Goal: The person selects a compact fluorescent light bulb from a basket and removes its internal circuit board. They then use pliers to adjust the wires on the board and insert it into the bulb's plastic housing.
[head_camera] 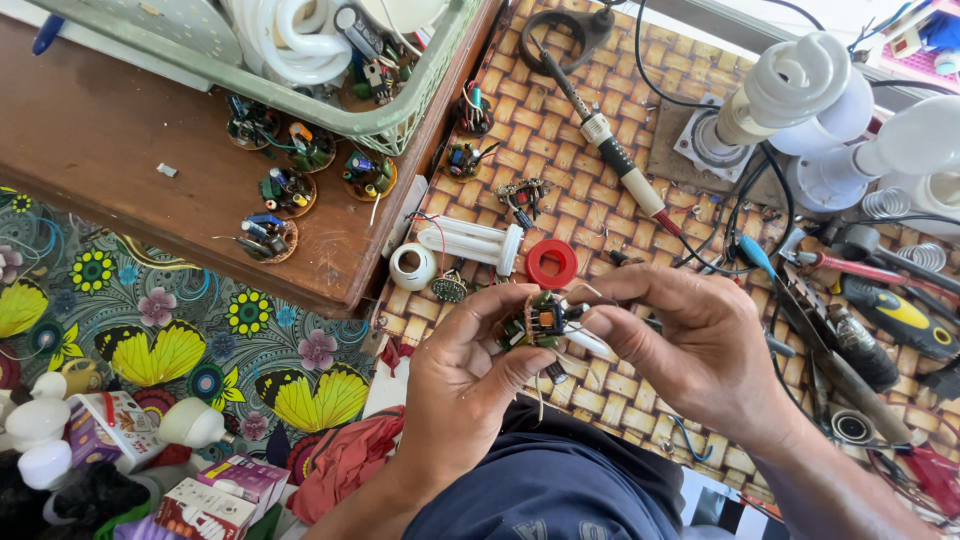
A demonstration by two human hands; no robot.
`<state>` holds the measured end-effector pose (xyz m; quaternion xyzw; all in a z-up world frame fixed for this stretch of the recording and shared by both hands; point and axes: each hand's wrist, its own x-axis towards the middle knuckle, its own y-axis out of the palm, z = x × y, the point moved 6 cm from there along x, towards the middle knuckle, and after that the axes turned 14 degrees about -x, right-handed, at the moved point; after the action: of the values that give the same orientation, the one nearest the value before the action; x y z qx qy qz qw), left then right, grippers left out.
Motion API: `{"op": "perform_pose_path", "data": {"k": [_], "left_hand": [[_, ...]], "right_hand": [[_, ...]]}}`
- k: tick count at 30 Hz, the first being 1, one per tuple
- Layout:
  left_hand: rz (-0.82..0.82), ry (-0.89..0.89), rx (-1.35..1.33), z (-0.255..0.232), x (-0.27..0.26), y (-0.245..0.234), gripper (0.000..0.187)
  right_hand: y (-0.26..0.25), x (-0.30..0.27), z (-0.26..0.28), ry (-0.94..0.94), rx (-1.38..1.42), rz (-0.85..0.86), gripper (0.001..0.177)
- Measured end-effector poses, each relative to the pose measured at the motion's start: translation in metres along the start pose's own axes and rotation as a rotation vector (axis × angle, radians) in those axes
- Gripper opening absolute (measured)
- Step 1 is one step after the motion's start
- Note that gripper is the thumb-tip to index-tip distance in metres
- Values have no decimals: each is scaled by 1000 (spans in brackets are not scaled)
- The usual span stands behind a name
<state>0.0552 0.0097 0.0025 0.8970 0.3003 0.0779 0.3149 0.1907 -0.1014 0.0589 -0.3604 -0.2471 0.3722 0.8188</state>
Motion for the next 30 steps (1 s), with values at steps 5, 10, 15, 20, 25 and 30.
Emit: {"op": "perform_pose_path", "data": {"k": [5, 10, 15, 20, 25, 30], "left_hand": [[-49, -73, -180, 9, 0, -7, 45], [-29, -129, -253, 14, 2, -10, 49], [-22, -153, -312, 21, 1, -11, 47], [-47, -326, -551, 29, 1, -11, 46], [-52, -433, -551, 28, 0, -8, 53], [-62, -456, -561, 31, 0, -7, 53]], "right_hand": [[3, -3, 7, -31, 301, 126, 27], [6, -6, 2, -95, 185, 111, 22], [6, -10, 3, -79, 67, 71, 23], [0, -12, 9, -84, 32, 15, 22], [1, -15, 6, -79, 123, 52, 20], [0, -17, -3, 82, 218, 37, 20]]}}
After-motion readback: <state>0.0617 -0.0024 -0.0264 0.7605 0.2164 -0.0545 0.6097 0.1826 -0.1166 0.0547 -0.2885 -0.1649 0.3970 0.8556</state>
